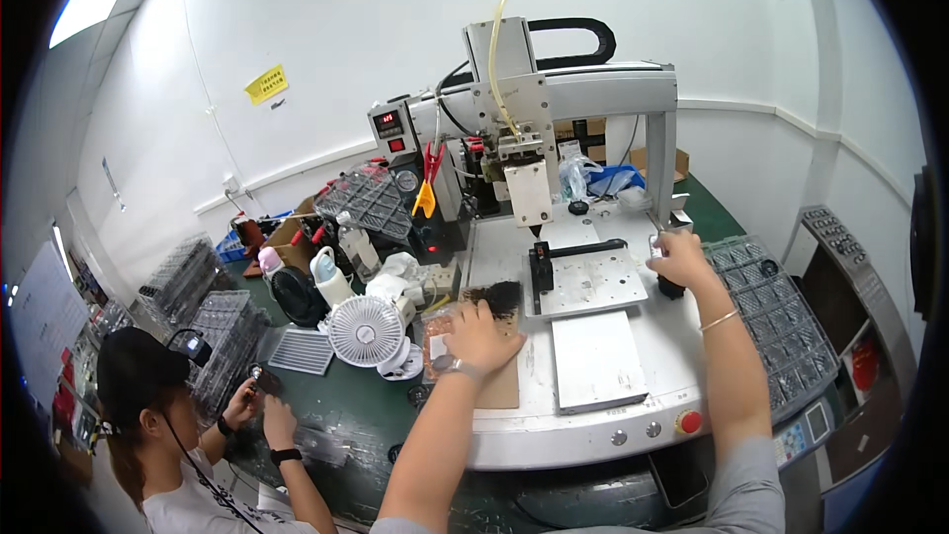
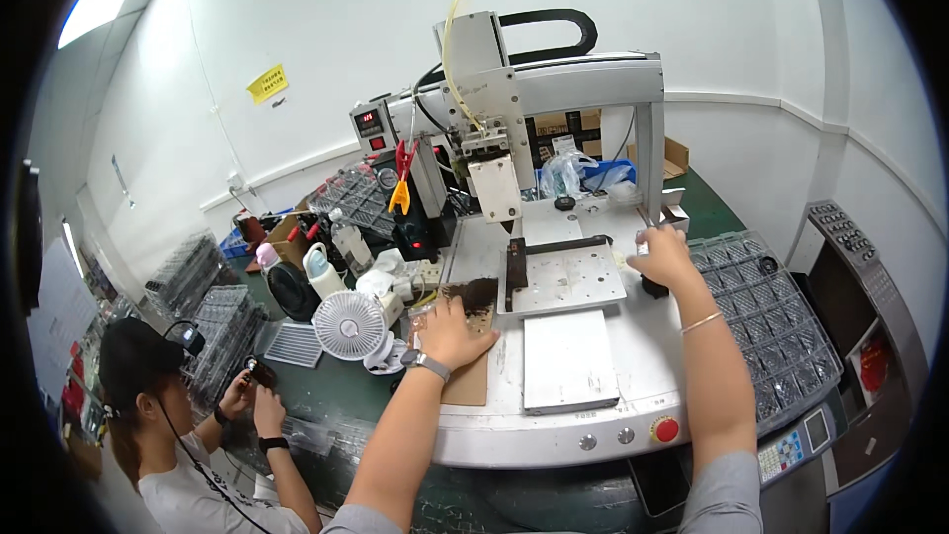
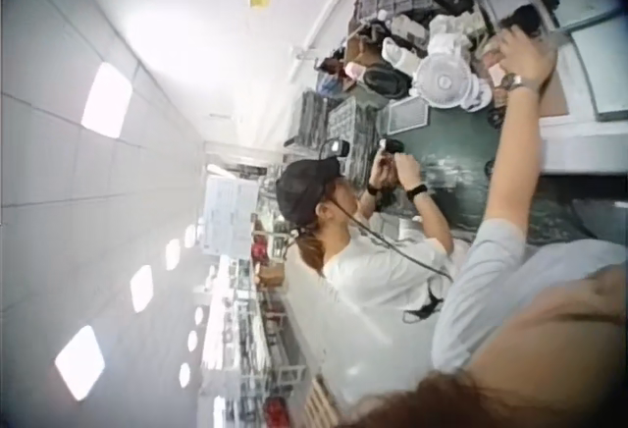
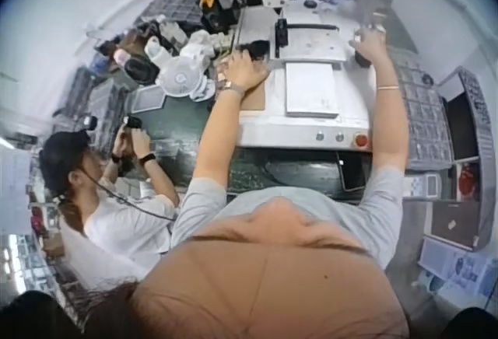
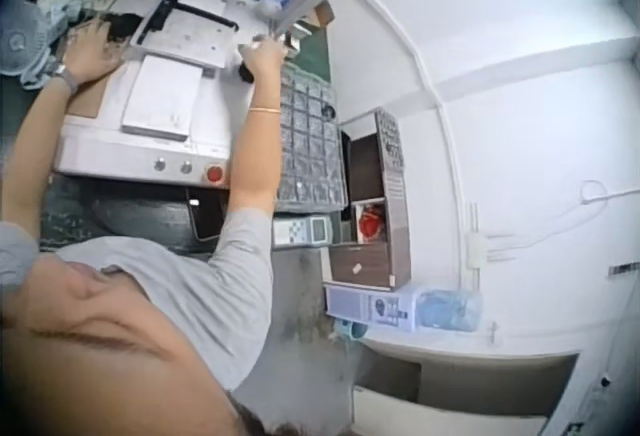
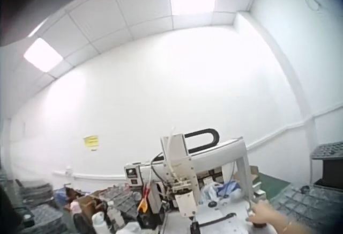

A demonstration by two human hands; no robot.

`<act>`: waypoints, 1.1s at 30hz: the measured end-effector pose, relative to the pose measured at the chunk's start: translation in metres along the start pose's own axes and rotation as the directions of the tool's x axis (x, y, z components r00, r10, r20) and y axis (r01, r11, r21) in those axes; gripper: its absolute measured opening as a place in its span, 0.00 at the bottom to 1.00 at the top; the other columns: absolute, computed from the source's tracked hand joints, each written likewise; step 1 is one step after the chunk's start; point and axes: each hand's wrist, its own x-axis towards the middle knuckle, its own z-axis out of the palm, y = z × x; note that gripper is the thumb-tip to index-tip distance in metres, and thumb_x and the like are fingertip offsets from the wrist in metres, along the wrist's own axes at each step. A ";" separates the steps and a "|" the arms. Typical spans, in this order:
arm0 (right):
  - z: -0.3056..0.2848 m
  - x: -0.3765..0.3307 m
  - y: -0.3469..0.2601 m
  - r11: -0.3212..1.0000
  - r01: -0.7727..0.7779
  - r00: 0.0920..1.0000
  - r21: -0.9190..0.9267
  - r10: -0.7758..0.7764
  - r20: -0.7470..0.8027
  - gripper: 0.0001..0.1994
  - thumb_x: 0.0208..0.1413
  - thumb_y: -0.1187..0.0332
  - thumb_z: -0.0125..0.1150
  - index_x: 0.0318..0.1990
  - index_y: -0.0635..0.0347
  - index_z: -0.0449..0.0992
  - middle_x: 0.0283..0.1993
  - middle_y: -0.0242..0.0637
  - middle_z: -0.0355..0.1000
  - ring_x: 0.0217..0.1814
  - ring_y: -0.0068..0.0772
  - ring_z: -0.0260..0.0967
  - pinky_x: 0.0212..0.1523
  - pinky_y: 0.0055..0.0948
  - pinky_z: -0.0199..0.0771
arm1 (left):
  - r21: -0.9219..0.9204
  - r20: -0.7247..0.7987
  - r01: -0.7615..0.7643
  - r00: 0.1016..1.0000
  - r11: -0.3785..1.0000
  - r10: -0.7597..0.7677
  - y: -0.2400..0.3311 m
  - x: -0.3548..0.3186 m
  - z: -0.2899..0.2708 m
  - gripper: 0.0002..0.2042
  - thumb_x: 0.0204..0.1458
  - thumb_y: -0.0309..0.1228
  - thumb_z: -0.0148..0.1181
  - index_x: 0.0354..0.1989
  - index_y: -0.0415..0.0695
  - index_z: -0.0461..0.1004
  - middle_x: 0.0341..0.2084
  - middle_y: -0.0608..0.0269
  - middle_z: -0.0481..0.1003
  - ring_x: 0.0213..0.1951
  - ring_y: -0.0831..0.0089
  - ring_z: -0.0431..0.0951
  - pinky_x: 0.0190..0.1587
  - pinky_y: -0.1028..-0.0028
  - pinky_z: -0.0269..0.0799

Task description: The person operates an automated machine by placing electronic components into a fixture, pressing control buttons to activate the machine, and assembling the parts together by hand.

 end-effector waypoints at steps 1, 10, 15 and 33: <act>-0.011 -0.015 -0.008 0.986 0.001 0.997 -0.167 0.013 0.082 0.21 0.43 0.53 0.69 0.42 0.55 0.82 0.48 0.47 0.72 0.57 0.51 0.65 0.57 0.39 0.66 | 0.007 0.012 -0.007 1.000 1.000 0.007 -0.003 -0.002 -0.001 0.46 0.44 0.61 0.62 0.64 0.37 0.60 0.62 0.43 0.59 0.66 0.45 0.56 0.59 0.48 0.64; -0.010 -0.032 -0.013 0.909 -0.085 0.969 -0.409 0.170 0.178 0.23 0.48 0.55 0.65 0.49 0.56 0.77 0.50 0.46 0.75 0.57 0.49 0.70 0.56 0.47 0.69 | -0.054 -0.050 -0.074 0.996 0.996 0.071 -0.005 -0.003 -0.005 0.49 0.43 0.63 0.62 0.63 0.32 0.60 0.60 0.36 0.60 0.62 0.41 0.62 0.63 0.52 0.59; 0.001 -0.024 -0.004 0.932 -0.022 0.983 -0.361 0.085 0.160 0.17 0.50 0.63 0.60 0.45 0.62 0.76 0.49 0.49 0.74 0.51 0.51 0.74 0.51 0.43 0.75 | -0.022 -0.076 -0.096 0.993 0.995 0.094 -0.003 -0.003 0.000 0.49 0.44 0.63 0.61 0.64 0.31 0.58 0.60 0.35 0.60 0.62 0.41 0.62 0.64 0.53 0.58; 0.003 -0.028 -0.014 0.996 -0.024 0.975 -0.086 0.004 -0.224 0.25 0.51 0.68 0.66 0.55 0.63 0.65 0.48 0.53 0.68 0.51 0.57 0.71 0.50 0.46 0.73 | -0.033 -0.095 -0.124 0.988 0.992 0.120 -0.004 -0.005 0.009 0.47 0.47 0.61 0.60 0.63 0.30 0.58 0.59 0.33 0.60 0.63 0.40 0.58 0.64 0.52 0.56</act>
